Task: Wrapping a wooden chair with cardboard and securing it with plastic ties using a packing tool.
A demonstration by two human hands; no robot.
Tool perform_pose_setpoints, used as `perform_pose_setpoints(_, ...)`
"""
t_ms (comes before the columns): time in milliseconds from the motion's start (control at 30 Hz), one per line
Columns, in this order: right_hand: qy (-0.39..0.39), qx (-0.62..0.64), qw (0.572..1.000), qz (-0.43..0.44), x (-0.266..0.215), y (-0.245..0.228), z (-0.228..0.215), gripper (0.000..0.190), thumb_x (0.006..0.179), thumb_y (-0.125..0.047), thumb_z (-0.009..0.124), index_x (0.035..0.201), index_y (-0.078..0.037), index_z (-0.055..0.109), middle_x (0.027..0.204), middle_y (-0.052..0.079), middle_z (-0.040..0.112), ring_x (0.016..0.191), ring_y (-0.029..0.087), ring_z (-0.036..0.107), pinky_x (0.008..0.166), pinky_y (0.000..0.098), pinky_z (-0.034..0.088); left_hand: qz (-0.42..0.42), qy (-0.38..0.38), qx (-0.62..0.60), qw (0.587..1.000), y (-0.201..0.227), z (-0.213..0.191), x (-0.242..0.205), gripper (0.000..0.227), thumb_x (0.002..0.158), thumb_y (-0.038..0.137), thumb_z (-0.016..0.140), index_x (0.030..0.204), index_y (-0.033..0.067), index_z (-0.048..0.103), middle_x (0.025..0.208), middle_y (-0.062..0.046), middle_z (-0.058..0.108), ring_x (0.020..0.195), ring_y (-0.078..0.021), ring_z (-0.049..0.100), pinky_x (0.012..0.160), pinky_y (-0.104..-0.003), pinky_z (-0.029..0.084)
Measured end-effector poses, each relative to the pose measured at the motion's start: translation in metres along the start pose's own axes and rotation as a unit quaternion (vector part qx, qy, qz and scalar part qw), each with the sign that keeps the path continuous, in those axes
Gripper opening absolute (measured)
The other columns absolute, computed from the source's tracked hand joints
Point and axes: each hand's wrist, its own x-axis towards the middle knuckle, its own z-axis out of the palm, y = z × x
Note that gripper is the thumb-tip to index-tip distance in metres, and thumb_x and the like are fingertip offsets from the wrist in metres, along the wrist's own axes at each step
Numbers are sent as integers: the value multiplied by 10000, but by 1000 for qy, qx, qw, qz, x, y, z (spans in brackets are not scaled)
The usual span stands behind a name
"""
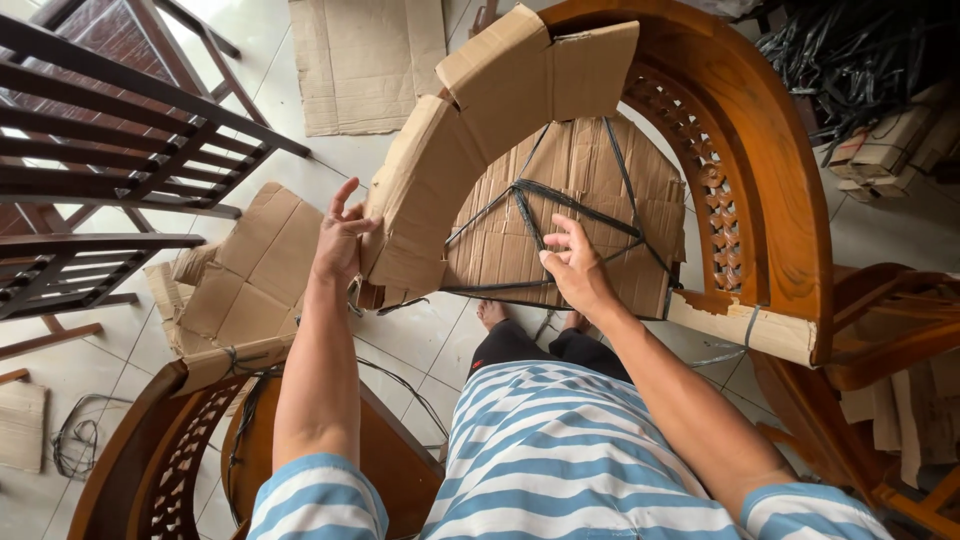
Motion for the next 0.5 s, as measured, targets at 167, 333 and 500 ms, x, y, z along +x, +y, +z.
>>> perform_pose_setpoints(167, -24, -30, 999, -11, 28, 0, 17, 663, 919, -192, 666, 1537, -158, 427, 1308, 265, 648, 1126, 422, 694, 908, 489, 583, 255, 83, 494, 827, -31, -5, 3, 518, 915, -30, 539, 1340, 239, 664, 1144, -115, 593, 1082, -418, 630, 921, -542, 525)
perform_pose_setpoints(333, -84, -50, 995, -12, 45, -3, 61, 712, 924, -213, 666, 1569, -182, 368, 1366, 293, 607, 1159, 457, 672, 935, 509, 583, 306, 166, 504, 790, -48, 15, -21, 321, 1078, 223, 516, 1388, 304, 543, 1192, -39, 700, 1060, -338, 696, 873, -527, 576)
perform_pose_setpoints(500, -144, 4, 990, 3, 62, -3, 94, 797, 921, -160, 687, 1609, -145, 284, 1409, 362, 536, 1209, 512, 621, 970, 530, 564, 123, 73, 670, 728, -23, 39, -44, 706, 931, 559, 666, 1481, 199, 408, 1163, -213, 704, 1048, -465, 696, 932, -597, 543)
